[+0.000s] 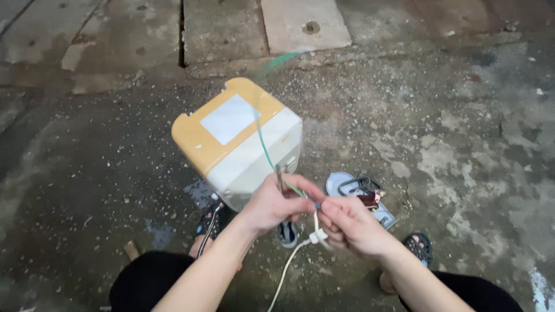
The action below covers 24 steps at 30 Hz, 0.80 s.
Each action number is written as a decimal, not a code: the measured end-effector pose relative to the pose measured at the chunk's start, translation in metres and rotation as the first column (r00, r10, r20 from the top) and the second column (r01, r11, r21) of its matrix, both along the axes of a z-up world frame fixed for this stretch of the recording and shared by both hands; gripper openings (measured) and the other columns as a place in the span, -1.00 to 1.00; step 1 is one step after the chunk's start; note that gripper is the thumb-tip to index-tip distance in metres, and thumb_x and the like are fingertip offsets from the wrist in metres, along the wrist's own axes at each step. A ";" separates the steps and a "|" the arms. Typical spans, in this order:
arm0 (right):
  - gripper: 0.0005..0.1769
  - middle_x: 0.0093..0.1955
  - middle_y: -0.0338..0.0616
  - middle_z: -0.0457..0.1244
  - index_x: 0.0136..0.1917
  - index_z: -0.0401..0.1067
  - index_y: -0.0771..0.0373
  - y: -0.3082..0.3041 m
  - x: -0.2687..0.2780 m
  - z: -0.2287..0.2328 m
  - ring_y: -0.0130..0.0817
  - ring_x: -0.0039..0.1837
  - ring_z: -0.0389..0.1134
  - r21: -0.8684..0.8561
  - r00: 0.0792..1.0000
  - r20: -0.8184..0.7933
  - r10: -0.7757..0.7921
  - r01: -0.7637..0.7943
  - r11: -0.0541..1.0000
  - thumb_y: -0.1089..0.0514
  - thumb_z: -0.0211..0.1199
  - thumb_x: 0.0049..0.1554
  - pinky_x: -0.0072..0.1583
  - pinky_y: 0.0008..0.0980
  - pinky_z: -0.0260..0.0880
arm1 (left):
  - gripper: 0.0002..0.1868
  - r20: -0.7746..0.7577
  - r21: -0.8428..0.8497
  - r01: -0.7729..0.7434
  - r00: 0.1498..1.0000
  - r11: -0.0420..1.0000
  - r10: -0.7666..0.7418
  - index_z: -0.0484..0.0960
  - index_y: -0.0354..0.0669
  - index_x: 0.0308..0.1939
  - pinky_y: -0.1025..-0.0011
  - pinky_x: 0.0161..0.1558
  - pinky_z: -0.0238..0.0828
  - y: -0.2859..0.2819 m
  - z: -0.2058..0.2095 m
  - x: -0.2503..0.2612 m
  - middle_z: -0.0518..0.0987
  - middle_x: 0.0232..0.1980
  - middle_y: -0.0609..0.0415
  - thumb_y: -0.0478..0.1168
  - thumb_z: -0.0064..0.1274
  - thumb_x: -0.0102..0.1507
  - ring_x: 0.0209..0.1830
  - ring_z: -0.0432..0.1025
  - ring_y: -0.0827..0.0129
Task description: Repairing a small appliance by unscrewing the casing and inspecting the internal wiring
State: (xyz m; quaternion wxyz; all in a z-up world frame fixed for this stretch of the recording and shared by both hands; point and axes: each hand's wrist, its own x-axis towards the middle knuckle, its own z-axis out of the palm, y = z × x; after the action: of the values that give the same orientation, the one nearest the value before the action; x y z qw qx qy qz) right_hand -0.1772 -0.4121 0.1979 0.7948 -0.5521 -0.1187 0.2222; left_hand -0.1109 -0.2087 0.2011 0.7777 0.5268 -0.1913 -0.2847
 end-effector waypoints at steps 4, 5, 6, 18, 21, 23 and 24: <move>-0.57 -0.49 -0.29 -0.15 -0.29 0.17 0.24 0.002 -0.002 0.001 -0.48 -0.54 -0.13 0.109 0.990 -0.139 0.021 -0.005 0.994 0.01 0.02 0.38 -0.50 -0.47 -0.15 | -0.88 0.036 0.057 -0.116 0.993 0.992 0.115 0.72 -0.24 -0.30 0.68 -0.66 0.28 -0.010 -0.005 -0.005 0.66 -0.43 0.06 -0.38 0.37 0.13 -0.70 0.39 0.54; -0.56 -0.48 -0.28 -0.13 -0.29 0.18 0.25 0.004 -0.004 0.003 -0.46 -0.49 -0.13 0.009 0.996 -0.081 -0.035 0.036 0.999 0.00 -0.02 0.38 -0.44 -0.45 -0.09 | -0.88 0.032 0.058 -0.151 0.988 0.987 0.150 0.70 -0.25 -0.31 0.65 -0.66 0.30 -0.011 -0.006 -0.009 0.68 -0.42 0.03 -0.35 0.35 0.15 -0.71 0.39 0.54; -0.54 -0.48 -0.27 -0.11 -0.28 0.19 0.27 0.006 -0.007 0.004 -0.45 -0.45 -0.13 -0.088 0.996 -0.018 -0.084 0.082 0.993 -0.01 -0.06 0.39 -0.37 -0.43 -0.03 | -0.87 0.028 0.059 -0.186 0.982 0.981 0.185 0.67 -0.26 -0.32 0.63 -0.67 0.32 -0.013 -0.006 -0.012 0.70 -0.40 0.00 -0.33 0.34 0.17 -0.72 0.39 0.54; -0.76 -0.38 -0.27 0.30 -0.03 0.52 -0.06 0.010 -0.002 -0.003 -0.28 -0.34 0.29 -0.777 0.886 0.440 -0.145 0.457 0.433 0.13 0.01 0.26 -0.14 -0.35 0.27 | -0.87 0.901 0.135 -0.787 0.351 0.602 0.256 0.56 0.08 -0.29 0.22 -0.49 0.34 -0.035 -0.026 -0.030 0.46 -0.34 0.20 -0.08 0.06 0.35 -0.37 0.46 0.23; -0.82 -0.40 -0.28 0.25 0.00 0.49 -0.06 0.005 -0.002 0.002 -0.32 -0.35 0.24 -0.830 0.914 0.391 -0.112 0.403 0.385 0.08 0.05 0.27 -0.16 -0.36 0.26 | -0.69 0.975 0.088 -0.816 0.188 0.572 0.117 0.49 0.03 -0.35 0.30 -0.66 0.21 -0.029 -0.013 -0.026 0.40 -0.39 0.22 0.02 -0.11 0.43 -0.54 0.37 0.29; -0.79 -0.43 -0.31 0.24 0.00 0.51 -0.04 0.004 -0.001 0.014 -0.36 -0.36 0.20 -0.829 0.923 0.368 -0.111 0.380 0.411 0.07 0.04 0.28 -0.19 -0.37 0.23 | -0.72 0.902 0.218 -0.741 0.402 0.635 0.159 0.56 0.05 -0.35 0.26 -0.53 0.26 -0.029 -0.012 -0.021 0.44 -0.40 0.20 0.05 0.01 0.36 -0.47 0.41 0.27; -0.76 -0.46 -0.33 0.22 0.01 0.53 -0.03 0.003 -0.001 0.020 -0.39 -0.38 0.16 -0.826 0.932 0.345 -0.109 0.357 0.436 0.06 0.02 0.28 -0.22 -0.37 0.20 | -0.73 0.782 0.324 -0.634 0.598 0.702 0.178 0.62 0.07 -0.36 0.21 -0.39 0.31 -0.029 -0.011 -0.018 0.49 -0.41 0.19 0.09 0.13 0.29 -0.41 0.45 0.24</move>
State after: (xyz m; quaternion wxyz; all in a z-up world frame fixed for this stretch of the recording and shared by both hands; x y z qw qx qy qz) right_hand -0.1778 -0.4090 0.2181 0.4004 -0.9137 -0.0050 0.0700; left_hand -0.1294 -0.2375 0.1897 0.4922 0.8312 -0.2423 0.0896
